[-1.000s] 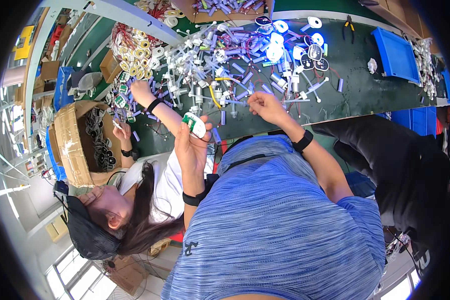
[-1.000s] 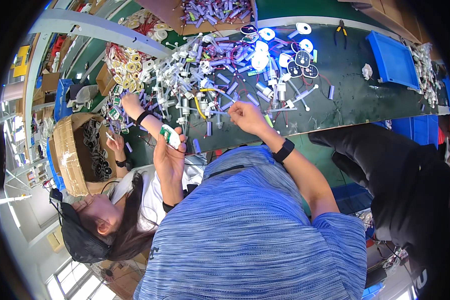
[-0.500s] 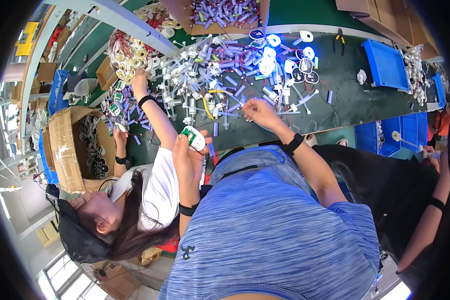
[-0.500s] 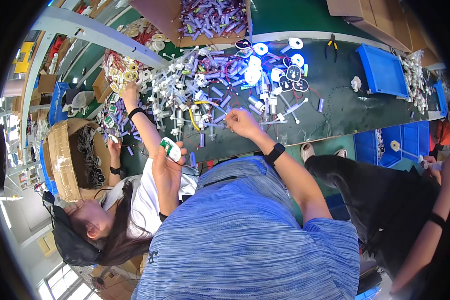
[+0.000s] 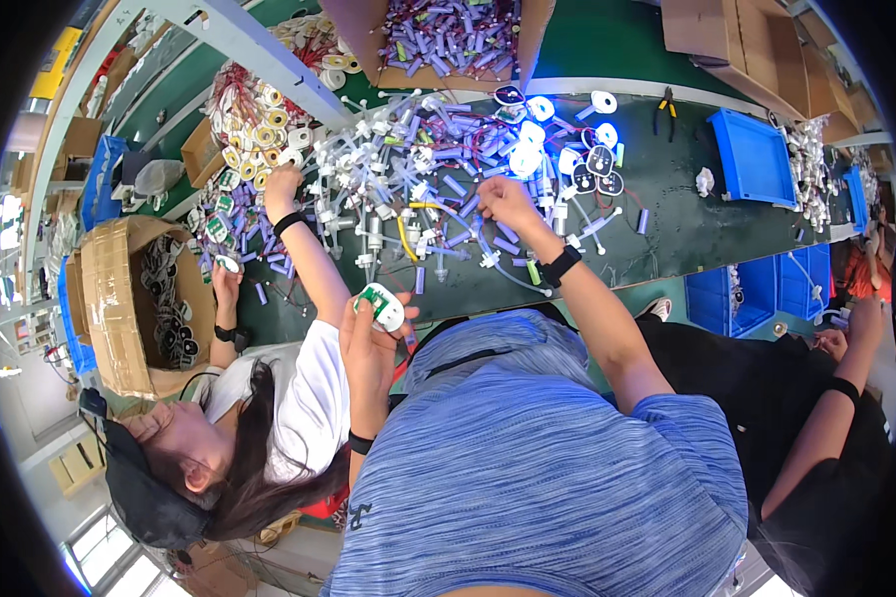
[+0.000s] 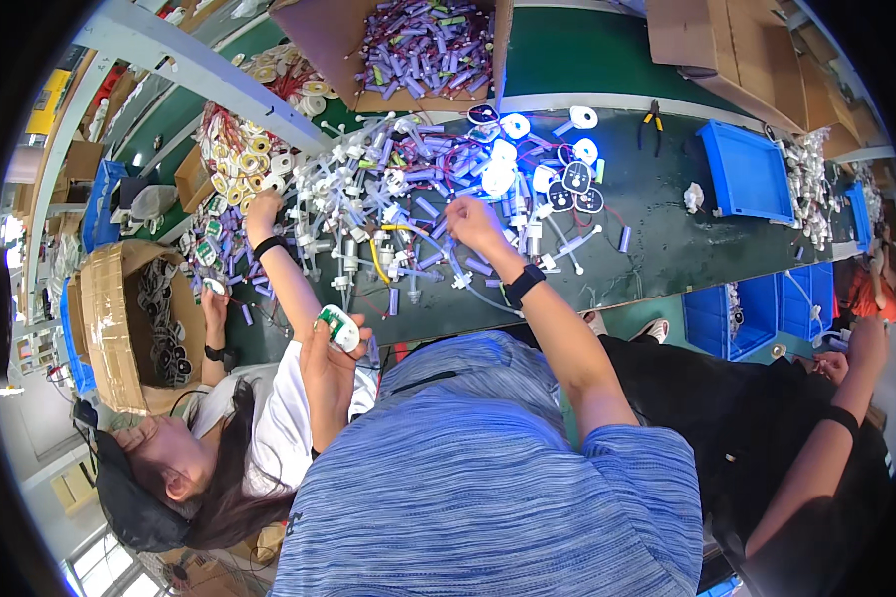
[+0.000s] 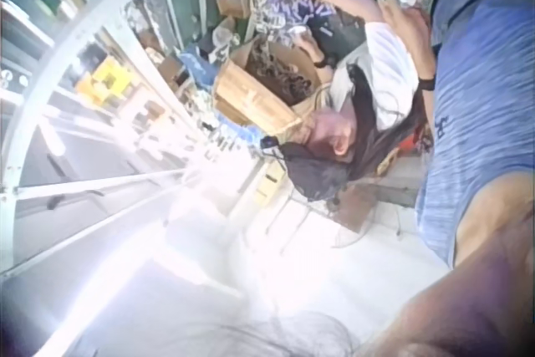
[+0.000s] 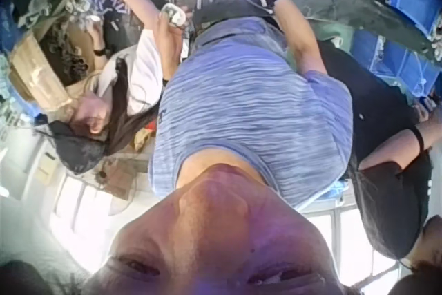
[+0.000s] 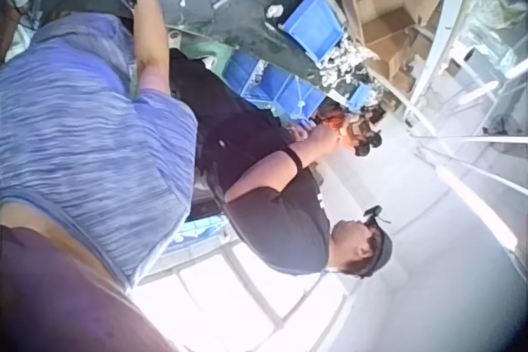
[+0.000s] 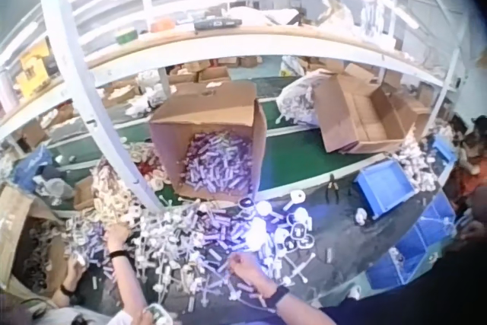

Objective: Assembling small electronic components including PCBs and light modules at a factory workbench.

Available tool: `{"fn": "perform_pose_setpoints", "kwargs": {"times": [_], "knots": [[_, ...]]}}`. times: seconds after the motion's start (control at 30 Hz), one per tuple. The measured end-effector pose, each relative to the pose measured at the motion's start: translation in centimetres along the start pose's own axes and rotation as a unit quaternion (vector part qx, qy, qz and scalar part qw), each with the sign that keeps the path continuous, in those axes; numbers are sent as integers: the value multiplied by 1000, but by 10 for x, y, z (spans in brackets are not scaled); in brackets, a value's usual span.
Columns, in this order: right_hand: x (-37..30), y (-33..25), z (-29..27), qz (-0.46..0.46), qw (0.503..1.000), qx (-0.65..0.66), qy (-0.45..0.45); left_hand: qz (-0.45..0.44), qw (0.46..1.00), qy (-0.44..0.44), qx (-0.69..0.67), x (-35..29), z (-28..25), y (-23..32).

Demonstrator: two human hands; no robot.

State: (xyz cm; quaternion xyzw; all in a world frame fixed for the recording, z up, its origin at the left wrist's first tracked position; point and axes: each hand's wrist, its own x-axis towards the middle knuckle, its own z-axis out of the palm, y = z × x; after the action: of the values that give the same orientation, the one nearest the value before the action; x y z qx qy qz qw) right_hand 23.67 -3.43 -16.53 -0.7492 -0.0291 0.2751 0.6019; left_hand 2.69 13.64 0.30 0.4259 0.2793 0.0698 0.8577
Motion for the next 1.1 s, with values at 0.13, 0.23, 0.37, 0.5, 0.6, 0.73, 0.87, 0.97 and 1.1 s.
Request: {"fn": "perform_pose_setpoints", "kwargs": {"times": [0.13, 0.23, 0.37, 0.5, 0.6, 0.73, 0.87, 0.97, 1.1], "knots": [[27, 6, -25, -59, 965, -37, 255, 6, 1000, 6, 0, 0, -5, 1], [65, 36, -80, -56, 904, 37, 422, 5, 1000, 4, -1, 5, -7, 2], [62, -18, -108, 111, 888, 268, 357, -12, 1000, 19, 4, 5, -13, 0], [77, -10, -130, 154, 887, 307, 309, -28, 999, 2, 37, 9, -5, 2], [87, 17, -139, 171, 873, 348, 297, -31, 998, -4, 53, 10, 0, 2], [28, -32, -120, 64, 916, 314, 243, -22, 999, 7, 45, 10, -4, 1], [-7, -41, -113, -28, 925, 321, 204, -21, 999, -8, 44, 11, -5, 2], [-23, -38, -121, -71, 923, 350, 140, -21, 999, -5, 44, 8, -4, 1], [-23, -11, -138, -28, 928, 328, 173, -40, 998, -28, 25, 14, -2, -2]]}}
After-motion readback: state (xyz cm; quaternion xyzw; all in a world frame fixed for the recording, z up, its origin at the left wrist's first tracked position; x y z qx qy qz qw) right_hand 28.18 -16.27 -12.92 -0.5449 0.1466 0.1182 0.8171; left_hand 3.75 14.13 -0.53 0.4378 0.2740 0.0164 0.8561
